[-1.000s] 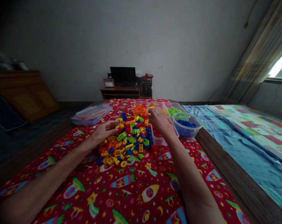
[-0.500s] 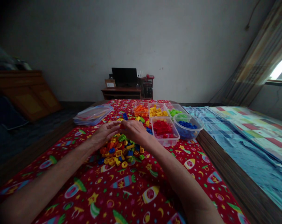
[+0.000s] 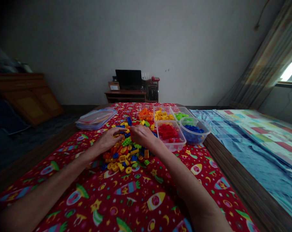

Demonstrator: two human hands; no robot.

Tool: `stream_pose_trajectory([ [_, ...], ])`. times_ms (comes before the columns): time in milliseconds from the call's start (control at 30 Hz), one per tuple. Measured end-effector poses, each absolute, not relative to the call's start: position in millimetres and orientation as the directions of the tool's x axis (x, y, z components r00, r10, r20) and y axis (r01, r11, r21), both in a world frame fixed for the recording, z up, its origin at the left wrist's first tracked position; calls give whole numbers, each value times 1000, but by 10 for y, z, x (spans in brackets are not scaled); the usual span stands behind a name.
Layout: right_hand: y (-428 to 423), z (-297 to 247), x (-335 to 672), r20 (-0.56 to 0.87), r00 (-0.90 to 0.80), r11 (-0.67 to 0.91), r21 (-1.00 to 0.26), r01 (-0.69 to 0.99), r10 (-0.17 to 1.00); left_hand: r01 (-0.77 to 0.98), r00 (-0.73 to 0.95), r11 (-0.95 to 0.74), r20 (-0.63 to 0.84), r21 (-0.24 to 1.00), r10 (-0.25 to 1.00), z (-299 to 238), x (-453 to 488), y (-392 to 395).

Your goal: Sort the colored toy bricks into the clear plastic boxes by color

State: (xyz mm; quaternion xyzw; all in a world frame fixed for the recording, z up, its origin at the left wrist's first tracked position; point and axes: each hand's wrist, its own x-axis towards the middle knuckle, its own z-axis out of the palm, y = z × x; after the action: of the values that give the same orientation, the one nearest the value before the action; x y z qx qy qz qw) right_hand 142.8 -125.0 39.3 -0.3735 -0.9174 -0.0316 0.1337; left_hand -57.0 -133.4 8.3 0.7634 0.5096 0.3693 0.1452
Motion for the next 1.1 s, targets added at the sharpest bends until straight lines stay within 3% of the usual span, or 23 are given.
stream_pose_trajectory([
  [200,-1321,166,1254,272,-670,685,47,727,691,730,217,-475,493,491,843,46,-579,-1329],
  [367,-1274,62,1286,363,-648,708,-49,704,670,743,200,-460,496,485,845,-21,-581,-1317],
  [600,-1234,85,1239,325,-672,731,-106,674,666,748,154,-405,457,525,876,-31,-489,-1369],
  [733,-1243,81,1215,347,-626,696,-127,707,698,698,137,-403,442,592,887,-65,-471,-1362],
  [933,-1227,60,1162,388,-655,744,-134,655,648,490,59,-295,306,820,950,-88,-531,-1303],
  [1100,-1194,207,1271,431,-601,700,-110,706,673,450,5,-273,303,850,953,27,-562,-1343],
])
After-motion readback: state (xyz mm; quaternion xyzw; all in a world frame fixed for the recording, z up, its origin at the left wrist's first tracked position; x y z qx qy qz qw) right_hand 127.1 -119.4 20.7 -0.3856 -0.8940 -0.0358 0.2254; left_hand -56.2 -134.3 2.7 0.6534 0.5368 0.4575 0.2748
